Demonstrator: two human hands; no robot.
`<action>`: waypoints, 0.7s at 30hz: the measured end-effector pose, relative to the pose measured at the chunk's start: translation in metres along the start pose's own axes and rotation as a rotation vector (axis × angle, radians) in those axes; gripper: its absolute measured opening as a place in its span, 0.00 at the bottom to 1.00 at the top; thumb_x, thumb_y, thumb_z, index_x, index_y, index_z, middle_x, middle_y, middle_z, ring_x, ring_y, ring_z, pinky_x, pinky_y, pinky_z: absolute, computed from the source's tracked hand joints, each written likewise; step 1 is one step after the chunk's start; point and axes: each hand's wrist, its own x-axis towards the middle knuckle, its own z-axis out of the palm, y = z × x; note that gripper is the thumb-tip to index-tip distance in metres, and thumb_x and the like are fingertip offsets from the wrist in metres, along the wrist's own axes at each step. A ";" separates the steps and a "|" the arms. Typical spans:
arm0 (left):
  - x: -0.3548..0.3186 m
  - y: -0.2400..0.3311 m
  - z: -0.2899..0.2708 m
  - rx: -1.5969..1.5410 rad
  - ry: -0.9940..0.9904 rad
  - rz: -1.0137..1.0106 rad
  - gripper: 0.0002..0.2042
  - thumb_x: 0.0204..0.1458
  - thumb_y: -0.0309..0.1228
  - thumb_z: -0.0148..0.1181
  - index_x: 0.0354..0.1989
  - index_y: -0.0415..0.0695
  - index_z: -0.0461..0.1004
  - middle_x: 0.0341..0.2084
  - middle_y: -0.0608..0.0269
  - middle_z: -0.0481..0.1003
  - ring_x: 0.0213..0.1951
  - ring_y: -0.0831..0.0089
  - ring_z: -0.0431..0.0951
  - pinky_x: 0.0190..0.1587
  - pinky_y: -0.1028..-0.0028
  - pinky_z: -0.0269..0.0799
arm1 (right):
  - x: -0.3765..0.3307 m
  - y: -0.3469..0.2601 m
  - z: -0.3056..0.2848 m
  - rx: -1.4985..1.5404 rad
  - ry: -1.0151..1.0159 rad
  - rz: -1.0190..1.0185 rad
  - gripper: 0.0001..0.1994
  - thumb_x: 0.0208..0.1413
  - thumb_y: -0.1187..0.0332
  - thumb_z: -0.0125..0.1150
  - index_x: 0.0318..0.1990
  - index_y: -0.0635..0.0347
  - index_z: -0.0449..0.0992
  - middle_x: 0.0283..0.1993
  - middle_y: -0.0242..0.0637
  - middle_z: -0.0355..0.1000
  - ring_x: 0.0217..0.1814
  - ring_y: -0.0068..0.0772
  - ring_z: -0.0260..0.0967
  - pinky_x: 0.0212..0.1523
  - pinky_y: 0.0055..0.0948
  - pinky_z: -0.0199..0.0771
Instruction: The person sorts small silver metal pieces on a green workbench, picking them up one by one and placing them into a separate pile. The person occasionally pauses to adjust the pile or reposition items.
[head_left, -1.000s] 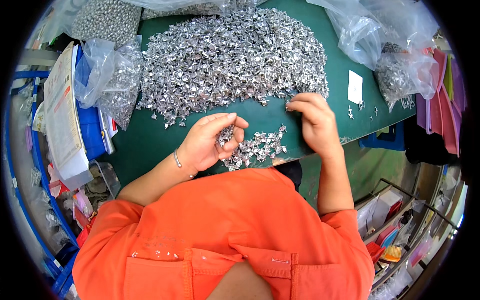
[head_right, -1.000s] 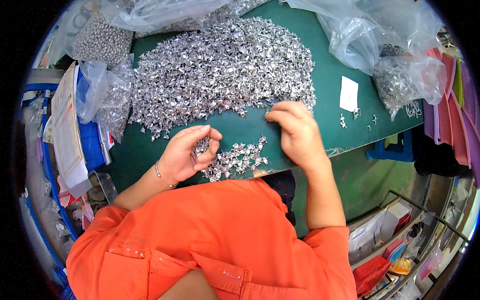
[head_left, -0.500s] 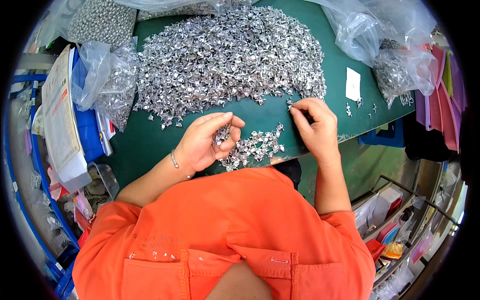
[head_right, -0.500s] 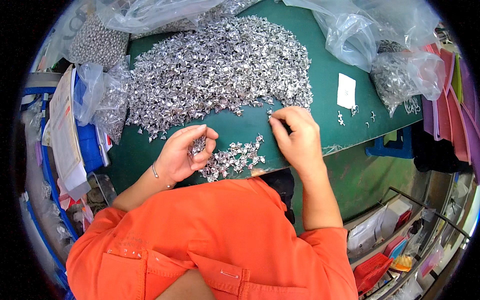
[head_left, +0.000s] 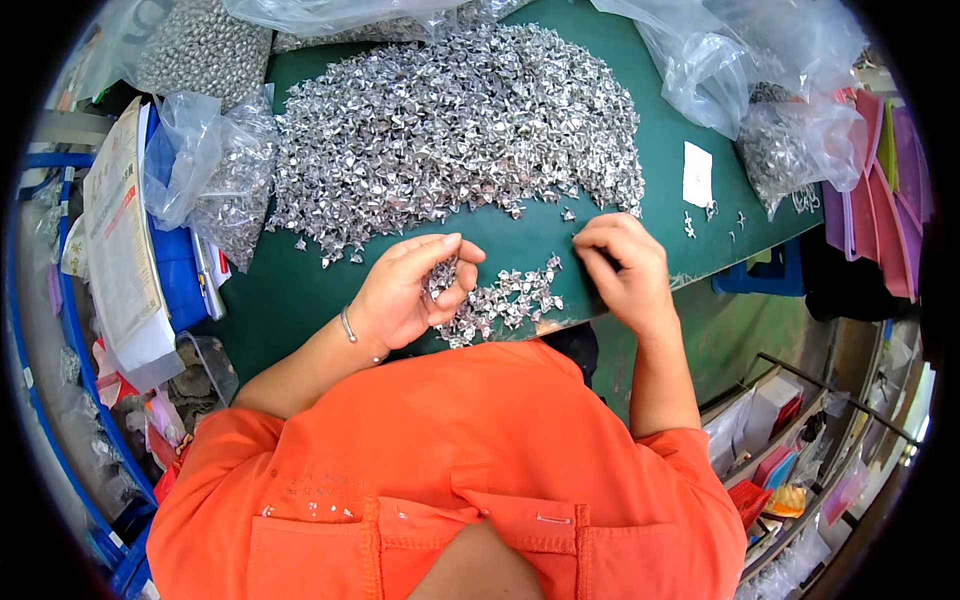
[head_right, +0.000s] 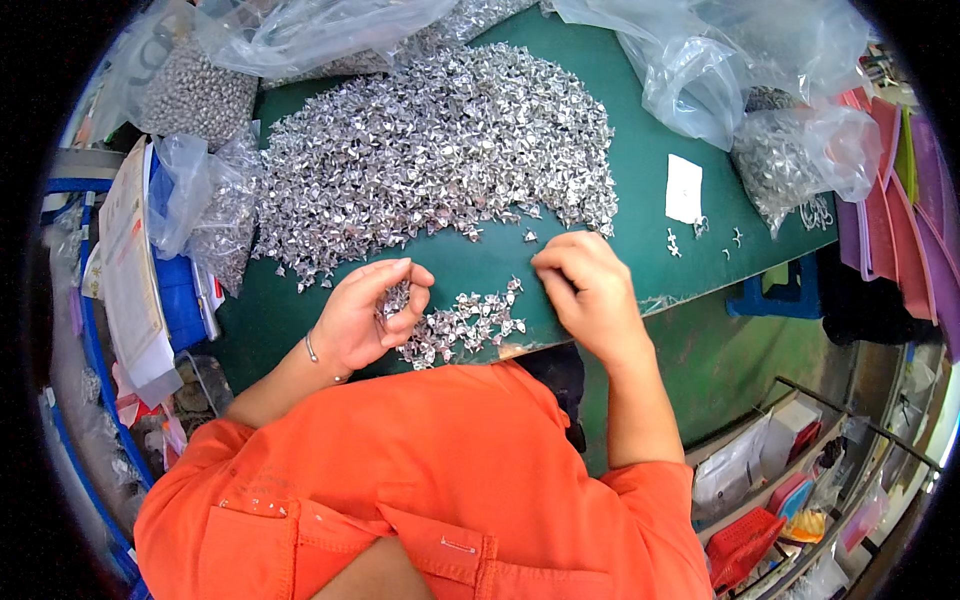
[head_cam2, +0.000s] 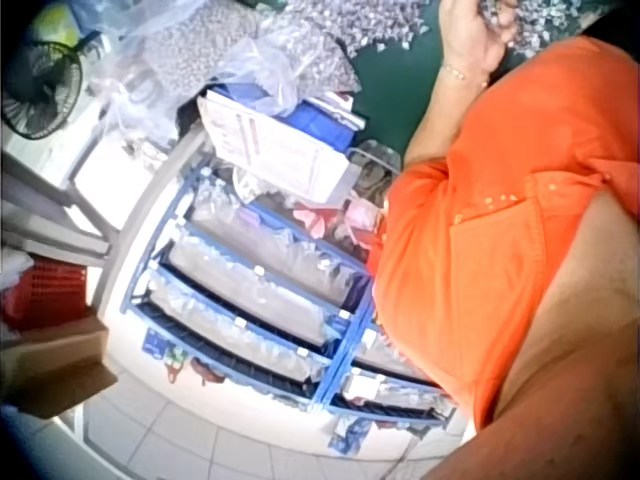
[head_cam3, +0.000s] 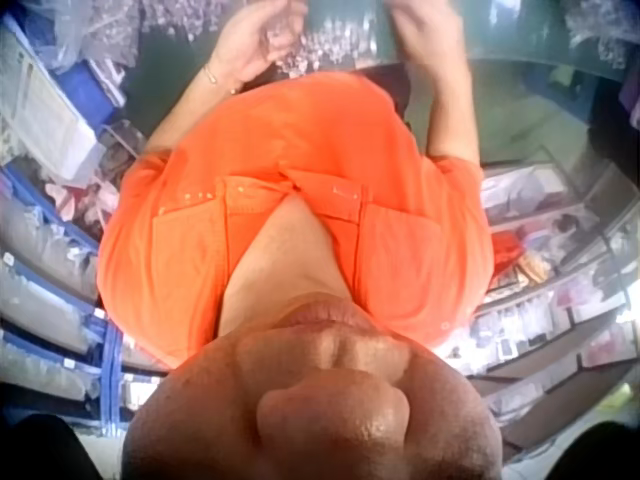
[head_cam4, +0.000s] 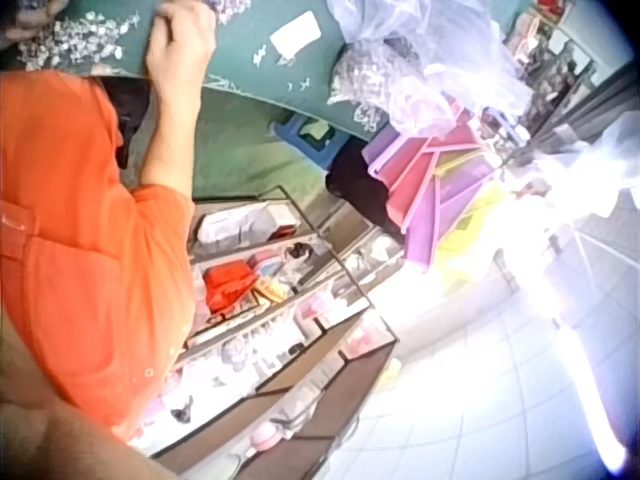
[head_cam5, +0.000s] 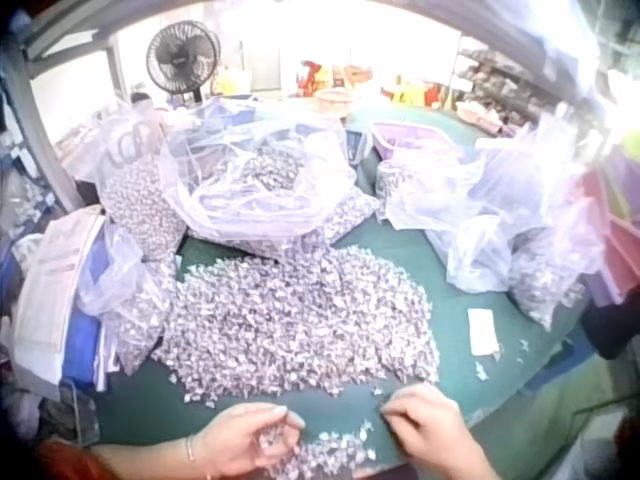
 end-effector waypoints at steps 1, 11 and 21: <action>0.000 0.001 0.001 -0.001 -0.001 0.001 0.15 0.69 0.36 0.45 0.43 0.36 0.74 0.29 0.61 0.73 0.21 0.80 0.63 0.17 0.79 0.59 | 0.000 0.002 -0.004 0.010 0.053 -0.006 0.06 0.50 0.84 0.63 0.35 0.65 0.78 0.37 0.41 0.76 0.39 0.41 0.76 0.41 0.33 0.76; 0.000 0.001 0.002 0.003 -0.005 0.007 0.16 0.70 0.36 0.43 0.44 0.36 0.74 0.29 0.60 0.72 0.21 0.80 0.63 0.17 0.80 0.60 | -0.013 0.005 0.018 -0.054 0.158 0.000 0.08 0.50 0.81 0.69 0.35 0.63 0.77 0.38 0.38 0.77 0.35 0.30 0.75 0.35 0.28 0.75; -0.001 0.001 0.004 0.006 0.000 0.016 0.16 0.70 0.36 0.44 0.44 0.36 0.74 0.29 0.60 0.73 0.21 0.80 0.64 0.17 0.81 0.59 | -0.003 0.005 0.016 0.021 0.205 -0.039 0.07 0.51 0.82 0.67 0.37 0.63 0.78 0.35 0.38 0.79 0.35 0.34 0.76 0.37 0.29 0.75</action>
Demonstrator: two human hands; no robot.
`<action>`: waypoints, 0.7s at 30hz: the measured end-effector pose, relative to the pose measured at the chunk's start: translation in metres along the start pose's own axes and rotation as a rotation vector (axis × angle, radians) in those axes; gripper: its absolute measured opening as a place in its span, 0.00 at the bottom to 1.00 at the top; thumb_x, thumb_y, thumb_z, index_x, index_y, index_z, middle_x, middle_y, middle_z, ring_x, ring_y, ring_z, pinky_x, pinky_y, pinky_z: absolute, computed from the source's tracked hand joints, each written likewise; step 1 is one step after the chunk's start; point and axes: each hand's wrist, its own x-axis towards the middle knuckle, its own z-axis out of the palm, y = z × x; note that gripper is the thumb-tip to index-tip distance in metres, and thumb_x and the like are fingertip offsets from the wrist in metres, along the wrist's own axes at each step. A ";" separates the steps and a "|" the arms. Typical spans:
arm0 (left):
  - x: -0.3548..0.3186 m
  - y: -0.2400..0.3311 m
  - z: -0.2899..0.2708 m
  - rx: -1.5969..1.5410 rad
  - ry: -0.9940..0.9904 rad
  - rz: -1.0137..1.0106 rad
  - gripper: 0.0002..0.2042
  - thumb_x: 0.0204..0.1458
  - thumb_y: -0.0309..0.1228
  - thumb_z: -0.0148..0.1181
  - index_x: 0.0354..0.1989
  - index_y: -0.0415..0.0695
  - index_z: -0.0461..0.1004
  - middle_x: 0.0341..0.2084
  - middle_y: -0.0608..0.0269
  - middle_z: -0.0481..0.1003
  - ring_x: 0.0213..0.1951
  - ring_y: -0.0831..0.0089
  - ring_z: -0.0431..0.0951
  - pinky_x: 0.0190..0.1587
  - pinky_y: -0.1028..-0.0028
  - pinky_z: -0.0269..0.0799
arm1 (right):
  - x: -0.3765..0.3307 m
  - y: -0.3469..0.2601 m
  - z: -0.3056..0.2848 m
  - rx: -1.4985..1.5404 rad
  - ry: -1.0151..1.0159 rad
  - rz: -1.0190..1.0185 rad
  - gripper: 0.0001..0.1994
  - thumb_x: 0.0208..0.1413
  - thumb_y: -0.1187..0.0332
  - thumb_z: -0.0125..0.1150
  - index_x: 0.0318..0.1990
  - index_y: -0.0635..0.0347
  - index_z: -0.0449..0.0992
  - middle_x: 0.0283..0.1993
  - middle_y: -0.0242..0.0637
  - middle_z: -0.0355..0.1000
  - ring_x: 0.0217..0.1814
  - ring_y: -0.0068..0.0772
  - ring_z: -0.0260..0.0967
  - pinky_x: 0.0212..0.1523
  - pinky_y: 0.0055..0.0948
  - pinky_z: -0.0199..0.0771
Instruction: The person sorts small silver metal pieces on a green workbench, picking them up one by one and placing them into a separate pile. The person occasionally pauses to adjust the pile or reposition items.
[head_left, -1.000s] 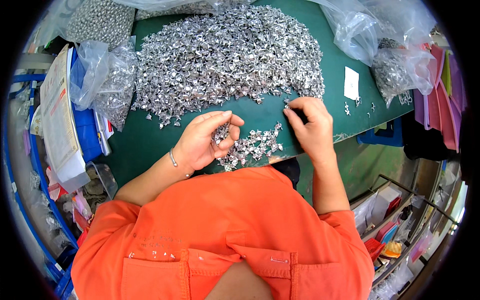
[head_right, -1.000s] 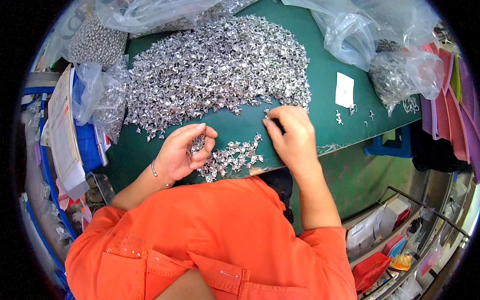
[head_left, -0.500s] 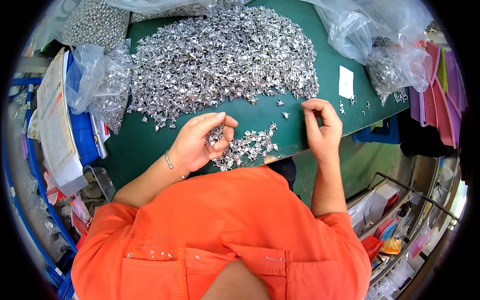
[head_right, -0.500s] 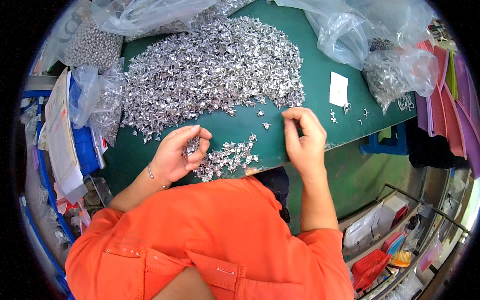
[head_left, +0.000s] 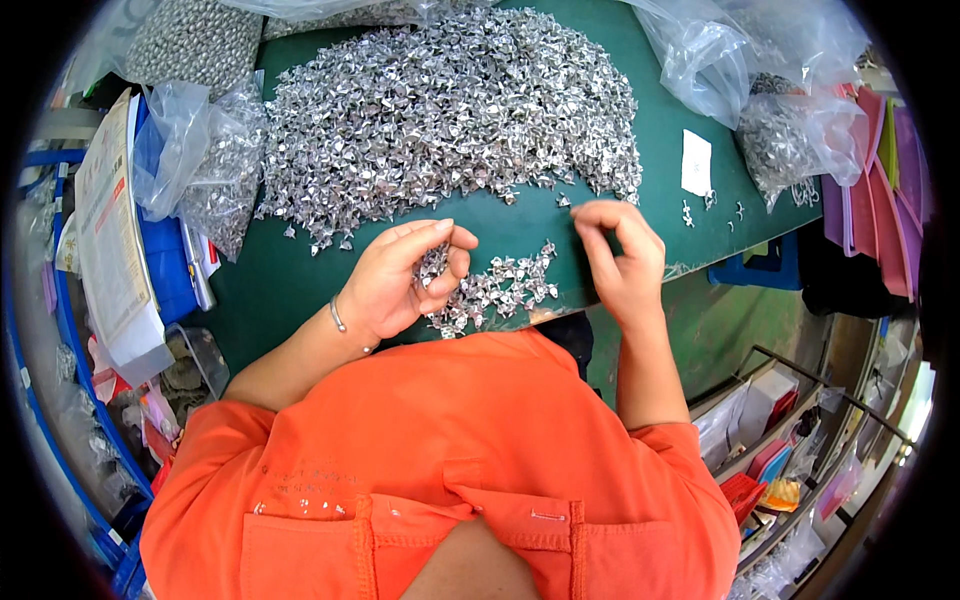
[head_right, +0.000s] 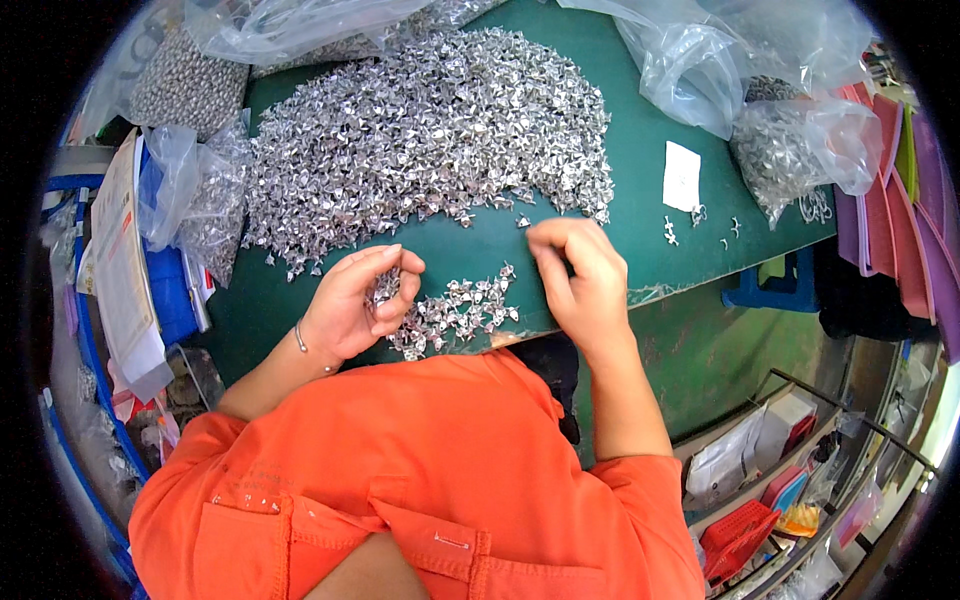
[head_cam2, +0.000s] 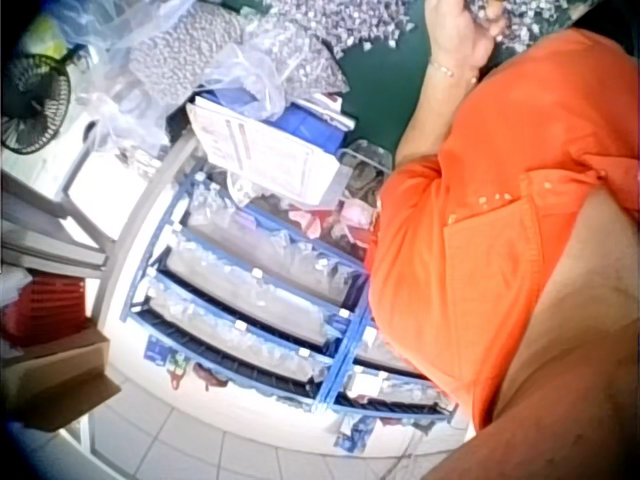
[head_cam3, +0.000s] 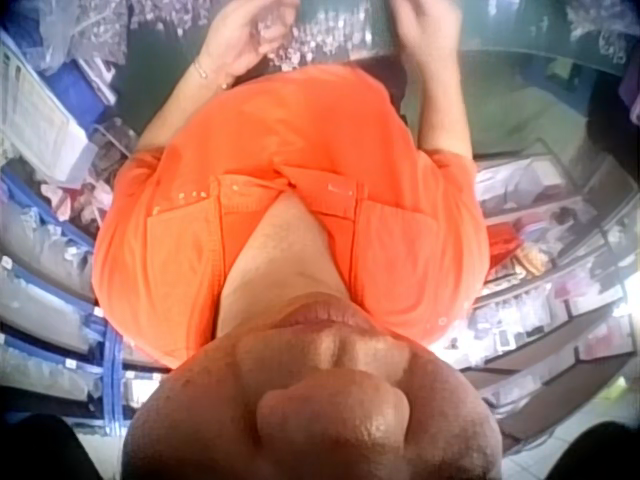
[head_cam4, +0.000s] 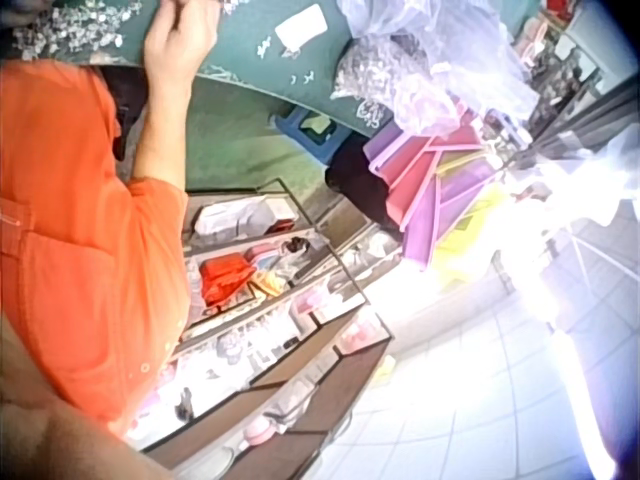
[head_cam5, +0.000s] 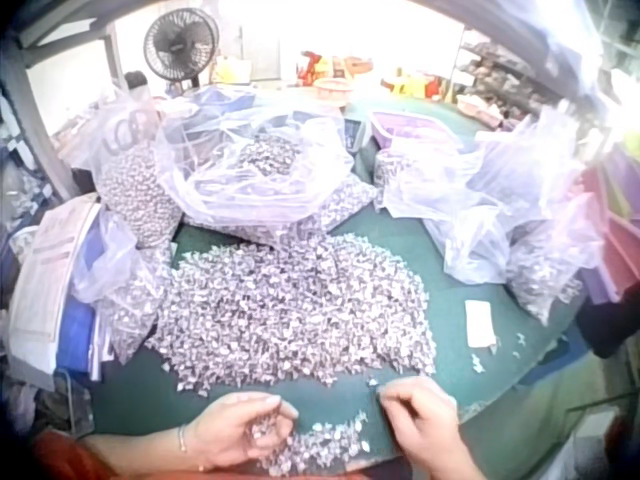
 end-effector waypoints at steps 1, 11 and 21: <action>0.000 0.000 0.000 -0.007 -0.002 -0.001 0.16 0.70 0.36 0.44 0.44 0.36 0.74 0.29 0.60 0.73 0.21 0.80 0.64 0.17 0.80 0.59 | 0.002 -0.002 0.007 -0.013 0.068 0.099 0.07 0.49 0.82 0.67 0.35 0.62 0.78 0.35 0.38 0.78 0.37 0.39 0.75 0.39 0.32 0.74; 0.001 -0.002 -0.003 -0.018 0.003 -0.010 0.15 0.69 0.37 0.46 0.43 0.37 0.74 0.30 0.61 0.74 0.20 0.80 0.64 0.17 0.80 0.59 | 0.003 -0.002 -0.004 -0.038 -0.114 -0.036 0.07 0.47 0.84 0.65 0.33 0.63 0.79 0.37 0.39 0.77 0.40 0.42 0.76 0.42 0.33 0.76; 0.000 -0.001 -0.002 -0.014 0.002 -0.007 0.15 0.69 0.36 0.45 0.44 0.37 0.74 0.29 0.61 0.73 0.20 0.81 0.63 0.17 0.80 0.59 | 0.002 -0.002 0.006 -0.013 -0.166 -0.090 0.09 0.47 0.82 0.68 0.36 0.64 0.78 0.39 0.40 0.79 0.42 0.43 0.76 0.44 0.34 0.75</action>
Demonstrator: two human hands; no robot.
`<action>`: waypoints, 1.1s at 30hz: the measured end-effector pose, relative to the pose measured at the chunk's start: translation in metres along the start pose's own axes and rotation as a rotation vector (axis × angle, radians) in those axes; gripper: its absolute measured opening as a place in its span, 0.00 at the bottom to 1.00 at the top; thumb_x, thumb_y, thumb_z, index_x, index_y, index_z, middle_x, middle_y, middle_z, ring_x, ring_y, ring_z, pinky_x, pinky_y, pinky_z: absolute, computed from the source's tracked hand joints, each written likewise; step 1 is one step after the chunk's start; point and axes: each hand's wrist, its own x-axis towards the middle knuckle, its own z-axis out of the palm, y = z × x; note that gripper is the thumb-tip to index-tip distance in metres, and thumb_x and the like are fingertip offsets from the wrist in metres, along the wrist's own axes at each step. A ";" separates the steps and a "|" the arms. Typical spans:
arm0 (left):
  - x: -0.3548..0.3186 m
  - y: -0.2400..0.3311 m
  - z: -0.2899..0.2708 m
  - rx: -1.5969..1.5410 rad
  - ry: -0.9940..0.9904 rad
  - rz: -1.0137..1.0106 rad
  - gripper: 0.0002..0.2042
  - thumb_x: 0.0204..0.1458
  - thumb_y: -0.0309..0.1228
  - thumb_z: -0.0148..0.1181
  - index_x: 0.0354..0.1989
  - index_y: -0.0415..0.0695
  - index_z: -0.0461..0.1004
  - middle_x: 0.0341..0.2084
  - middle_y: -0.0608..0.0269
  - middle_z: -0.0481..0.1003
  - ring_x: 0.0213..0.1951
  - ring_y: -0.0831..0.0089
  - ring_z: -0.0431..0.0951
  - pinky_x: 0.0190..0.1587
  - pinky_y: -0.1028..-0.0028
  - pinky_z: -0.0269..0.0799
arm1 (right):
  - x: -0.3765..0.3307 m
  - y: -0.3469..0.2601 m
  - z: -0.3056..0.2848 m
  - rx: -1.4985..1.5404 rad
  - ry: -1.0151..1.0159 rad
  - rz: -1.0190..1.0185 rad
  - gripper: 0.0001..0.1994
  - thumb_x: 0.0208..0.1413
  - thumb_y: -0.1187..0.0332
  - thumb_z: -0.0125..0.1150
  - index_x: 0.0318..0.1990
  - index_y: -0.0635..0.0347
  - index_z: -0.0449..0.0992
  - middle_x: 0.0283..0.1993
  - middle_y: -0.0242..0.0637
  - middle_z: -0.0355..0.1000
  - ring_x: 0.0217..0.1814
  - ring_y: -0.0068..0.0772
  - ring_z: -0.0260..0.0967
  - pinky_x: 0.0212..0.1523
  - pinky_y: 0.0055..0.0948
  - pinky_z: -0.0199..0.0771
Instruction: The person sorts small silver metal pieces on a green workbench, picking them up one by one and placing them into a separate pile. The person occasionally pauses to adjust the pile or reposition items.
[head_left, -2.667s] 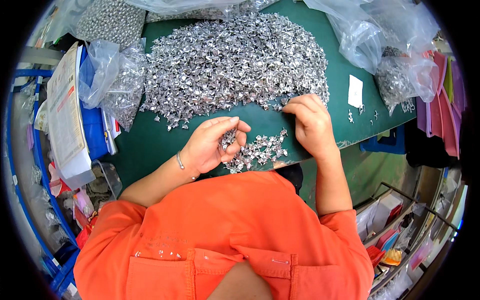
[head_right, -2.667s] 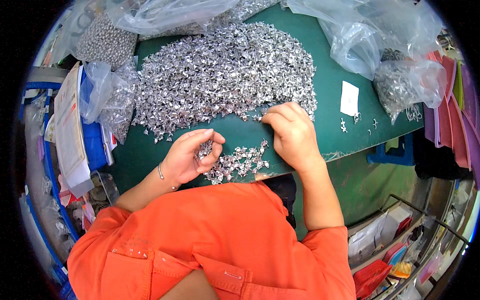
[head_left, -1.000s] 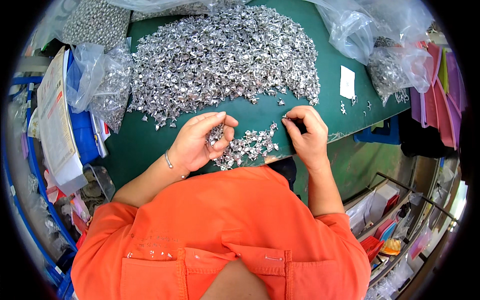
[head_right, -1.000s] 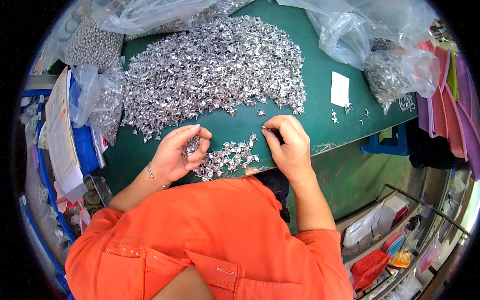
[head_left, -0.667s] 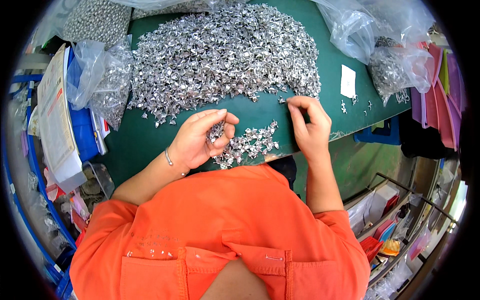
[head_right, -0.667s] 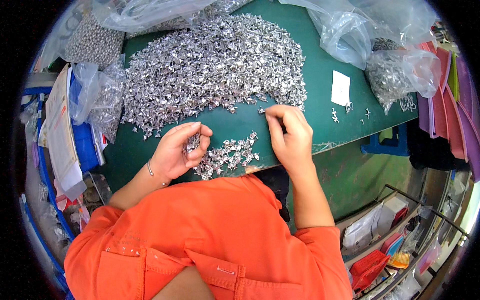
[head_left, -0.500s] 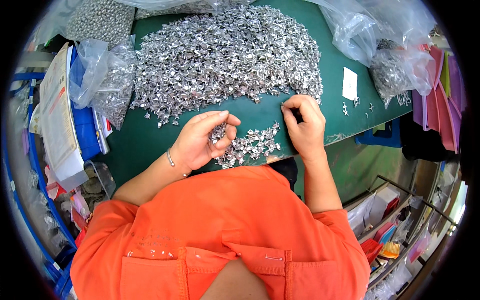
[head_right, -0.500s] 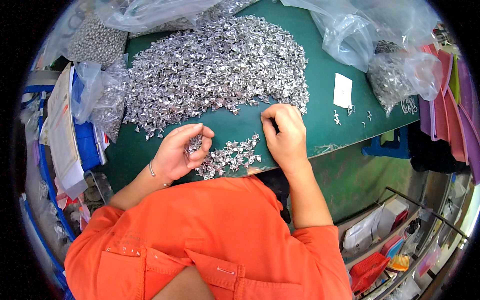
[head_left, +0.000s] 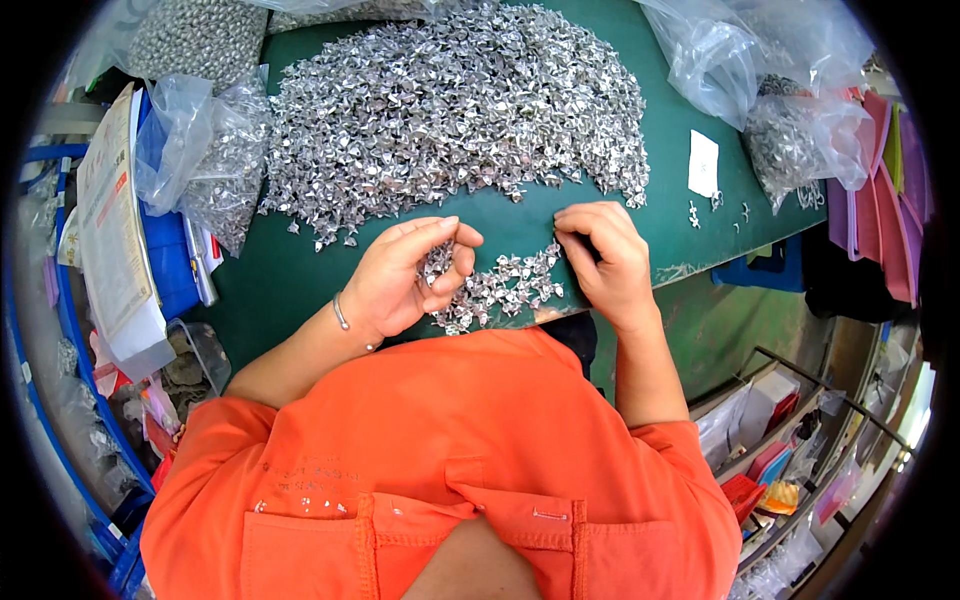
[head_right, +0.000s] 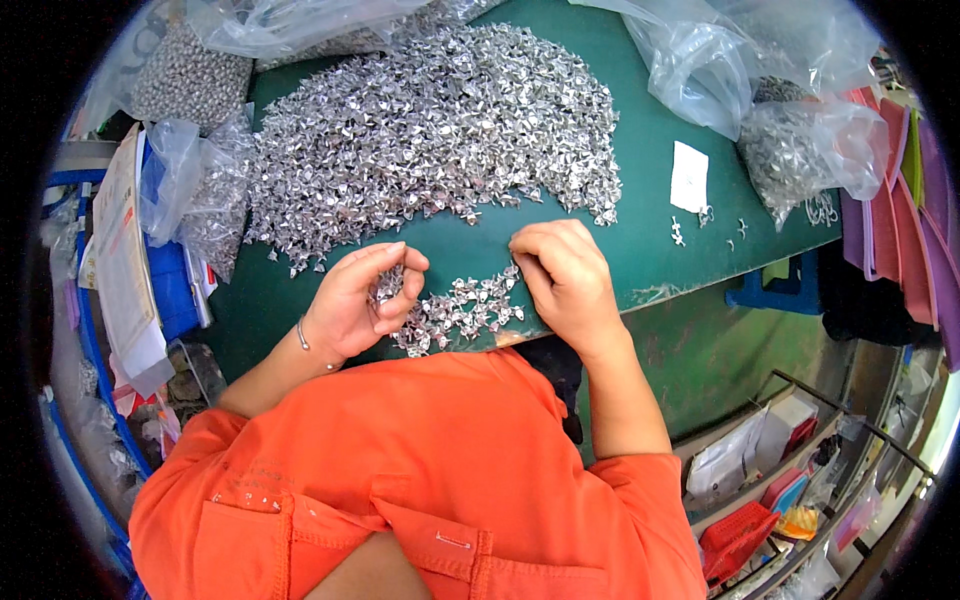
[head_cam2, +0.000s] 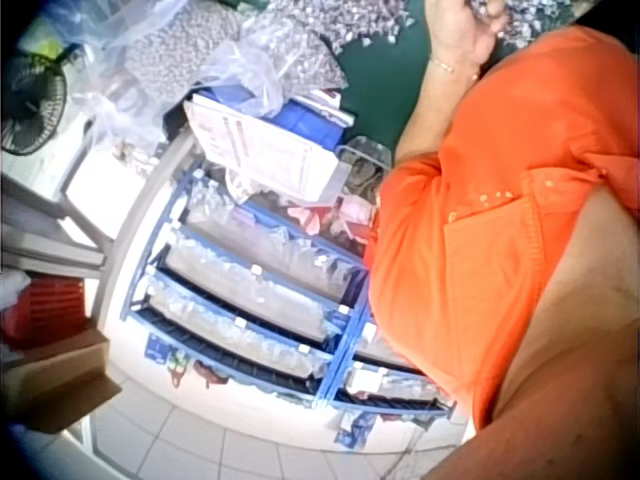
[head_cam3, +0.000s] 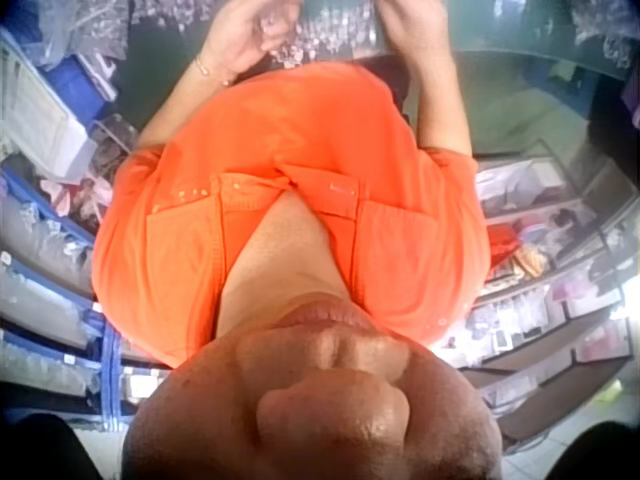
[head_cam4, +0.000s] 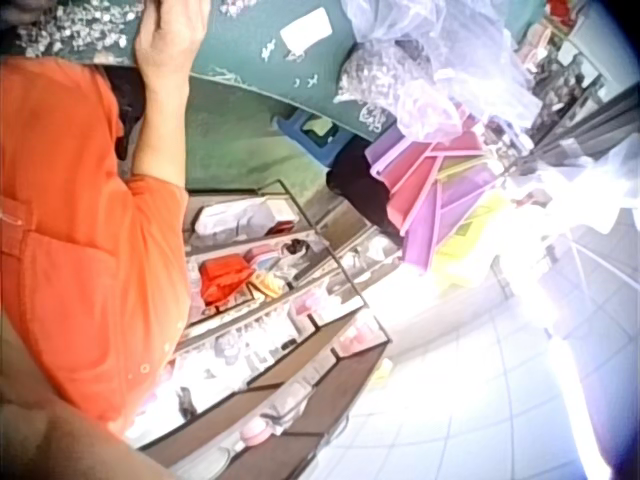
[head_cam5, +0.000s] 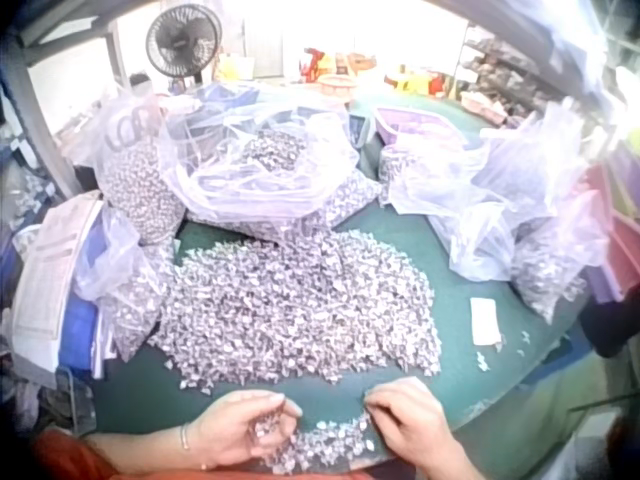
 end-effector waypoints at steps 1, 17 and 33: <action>0.000 0.000 0.000 0.001 0.006 -0.003 0.15 0.69 0.36 0.45 0.44 0.37 0.74 0.29 0.61 0.73 0.20 0.81 0.63 0.17 0.80 0.59 | -0.002 -0.003 -0.002 0.072 -0.026 0.082 0.09 0.47 0.82 0.68 0.36 0.64 0.79 0.39 0.40 0.79 0.42 0.42 0.76 0.44 0.34 0.75; 0.000 0.000 0.000 0.000 0.004 0.002 0.15 0.69 0.36 0.45 0.44 0.37 0.74 0.29 0.61 0.73 0.20 0.80 0.63 0.17 0.80 0.59 | 0.010 0.011 -0.008 -0.030 0.097 0.001 0.08 0.49 0.85 0.64 0.35 0.64 0.77 0.37 0.41 0.77 0.39 0.43 0.76 0.41 0.34 0.76; 0.001 -0.001 -0.002 -0.003 -0.009 0.009 0.15 0.69 0.36 0.45 0.44 0.36 0.74 0.29 0.60 0.73 0.21 0.80 0.64 0.17 0.80 0.60 | 0.001 0.006 -0.012 0.039 0.009 0.053 0.07 0.51 0.82 0.65 0.37 0.64 0.80 0.40 0.41 0.78 0.43 0.42 0.76 0.45 0.34 0.76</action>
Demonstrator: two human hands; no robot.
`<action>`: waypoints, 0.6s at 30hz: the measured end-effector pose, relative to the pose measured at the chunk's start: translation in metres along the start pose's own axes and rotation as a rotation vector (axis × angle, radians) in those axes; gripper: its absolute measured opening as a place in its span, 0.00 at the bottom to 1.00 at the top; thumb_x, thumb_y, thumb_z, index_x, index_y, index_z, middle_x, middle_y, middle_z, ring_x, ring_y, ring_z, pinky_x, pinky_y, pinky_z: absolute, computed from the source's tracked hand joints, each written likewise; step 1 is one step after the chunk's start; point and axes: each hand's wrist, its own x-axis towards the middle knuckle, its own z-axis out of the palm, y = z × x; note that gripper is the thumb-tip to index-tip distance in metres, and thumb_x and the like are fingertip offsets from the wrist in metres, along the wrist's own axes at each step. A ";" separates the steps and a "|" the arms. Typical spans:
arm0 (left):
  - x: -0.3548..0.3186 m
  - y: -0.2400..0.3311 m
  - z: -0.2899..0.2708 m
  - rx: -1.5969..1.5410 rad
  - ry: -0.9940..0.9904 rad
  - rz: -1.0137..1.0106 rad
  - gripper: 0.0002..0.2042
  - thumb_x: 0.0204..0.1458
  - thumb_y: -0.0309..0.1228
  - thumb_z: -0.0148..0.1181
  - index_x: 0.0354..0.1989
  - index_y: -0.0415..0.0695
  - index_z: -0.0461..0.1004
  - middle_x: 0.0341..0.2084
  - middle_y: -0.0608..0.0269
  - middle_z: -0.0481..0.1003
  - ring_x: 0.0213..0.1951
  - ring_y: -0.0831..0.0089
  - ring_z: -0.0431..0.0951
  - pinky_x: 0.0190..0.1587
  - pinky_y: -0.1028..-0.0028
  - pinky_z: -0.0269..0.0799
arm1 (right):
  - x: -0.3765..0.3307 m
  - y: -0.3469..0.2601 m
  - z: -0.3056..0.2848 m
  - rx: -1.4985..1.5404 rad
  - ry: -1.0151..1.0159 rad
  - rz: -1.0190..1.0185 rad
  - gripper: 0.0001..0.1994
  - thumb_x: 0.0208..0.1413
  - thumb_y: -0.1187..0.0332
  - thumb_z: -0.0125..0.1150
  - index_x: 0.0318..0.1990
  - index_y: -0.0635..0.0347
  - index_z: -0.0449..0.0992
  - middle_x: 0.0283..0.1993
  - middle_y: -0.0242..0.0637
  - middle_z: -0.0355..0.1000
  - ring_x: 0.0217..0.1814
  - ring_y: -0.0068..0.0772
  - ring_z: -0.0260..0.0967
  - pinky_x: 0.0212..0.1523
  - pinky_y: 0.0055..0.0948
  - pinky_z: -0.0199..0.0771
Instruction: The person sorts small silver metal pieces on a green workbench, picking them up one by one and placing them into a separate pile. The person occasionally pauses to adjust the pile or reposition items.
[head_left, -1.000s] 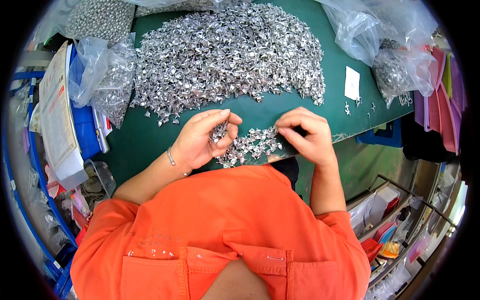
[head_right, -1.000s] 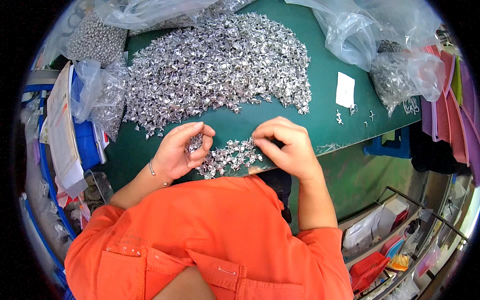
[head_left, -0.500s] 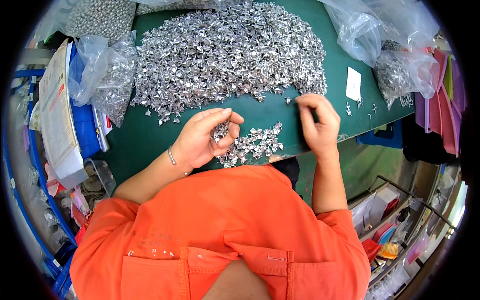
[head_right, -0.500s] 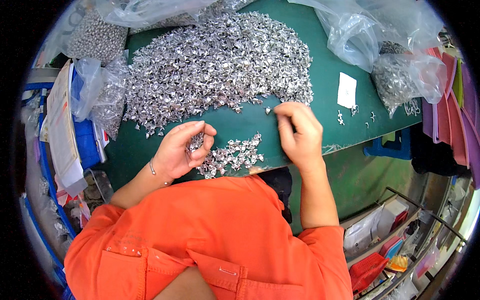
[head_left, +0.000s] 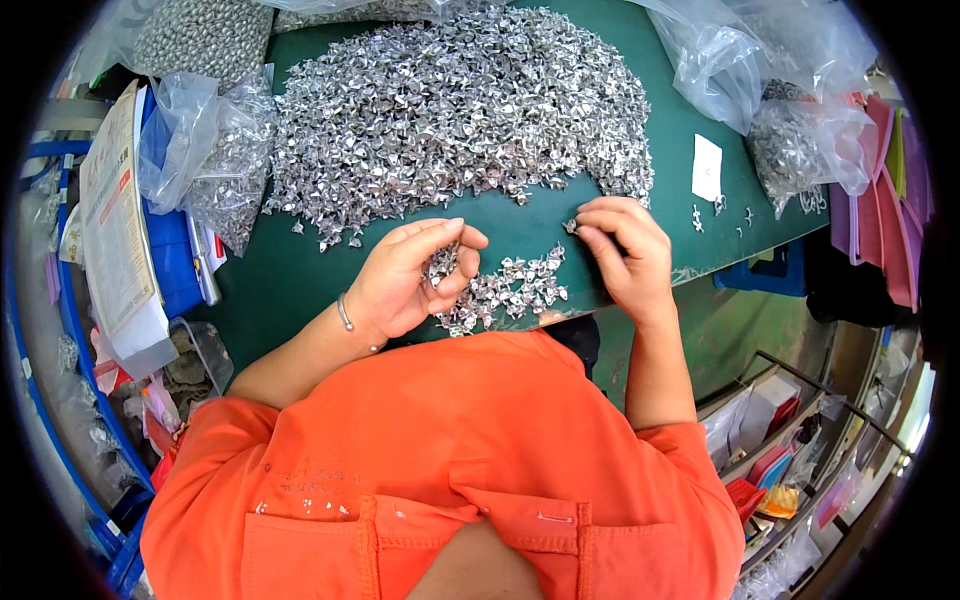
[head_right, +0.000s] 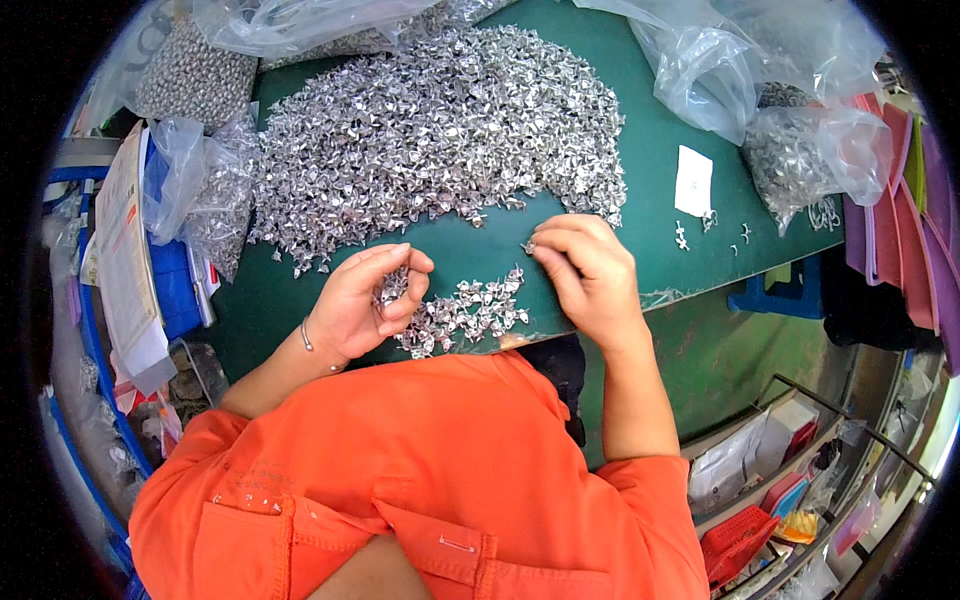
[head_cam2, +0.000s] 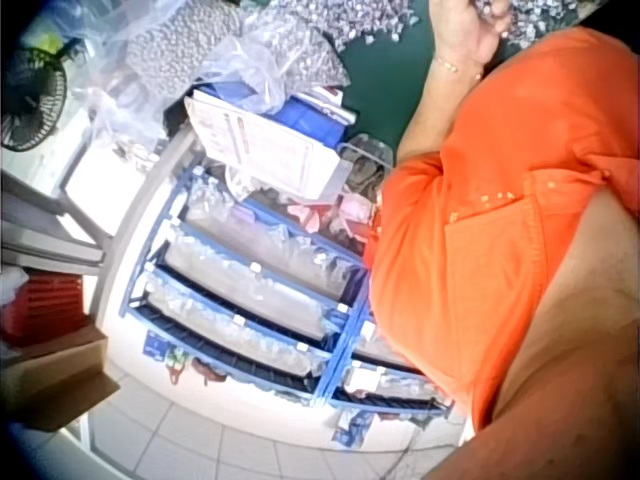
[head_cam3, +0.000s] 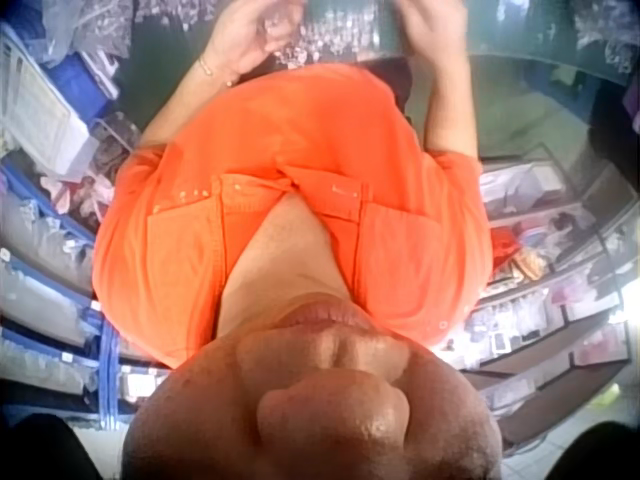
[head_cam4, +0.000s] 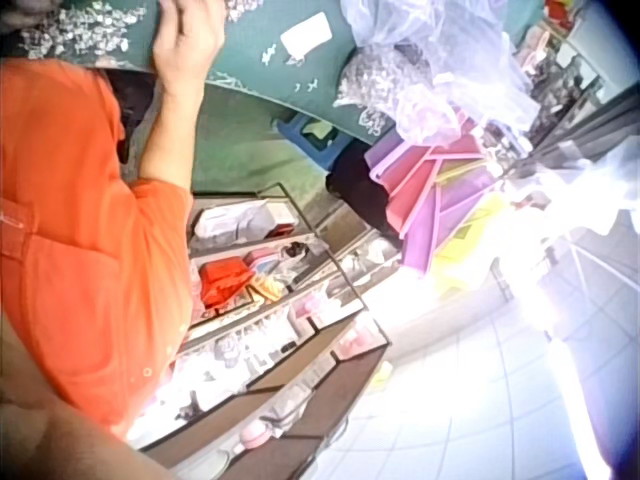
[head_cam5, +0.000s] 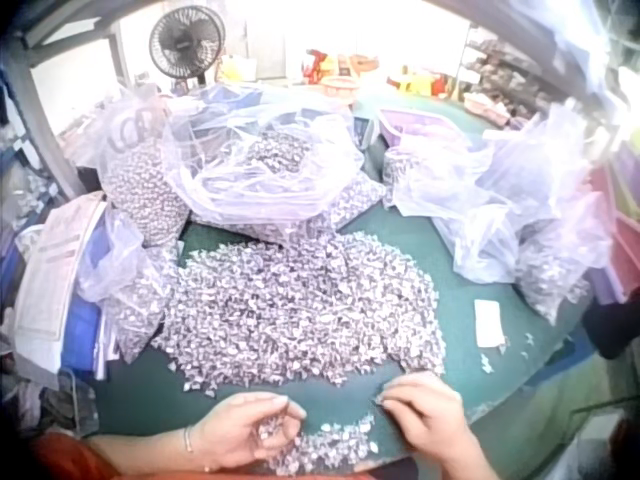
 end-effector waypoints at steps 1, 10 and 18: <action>0.000 0.000 0.000 -0.004 -0.005 0.000 0.15 0.69 0.36 0.45 0.44 0.36 0.74 0.29 0.60 0.73 0.21 0.80 0.64 0.17 0.80 0.60 | -0.002 0.000 -0.001 -0.004 0.085 0.033 0.07 0.53 0.82 0.64 0.39 0.65 0.80 0.41 0.42 0.78 0.43 0.41 0.77 0.46 0.33 0.78; 0.001 0.000 0.002 0.000 0.026 -0.009 0.15 0.69 0.36 0.45 0.43 0.36 0.74 0.29 0.61 0.74 0.20 0.80 0.64 0.17 0.80 0.59 | 0.008 -0.014 0.006 -0.014 -0.113 -0.143 0.16 0.42 0.86 0.57 0.40 0.64 0.79 0.45 0.42 0.77 0.47 0.47 0.74 0.49 0.39 0.74; 0.000 0.000 0.000 0.007 0.018 -0.005 0.15 0.69 0.36 0.46 0.43 0.37 0.75 0.29 0.61 0.74 0.20 0.80 0.64 0.17 0.79 0.59 | 0.010 0.007 0.002 -0.162 -0.066 -0.094 0.16 0.42 0.85 0.56 0.40 0.63 0.79 0.45 0.40 0.76 0.51 0.47 0.73 0.51 0.41 0.73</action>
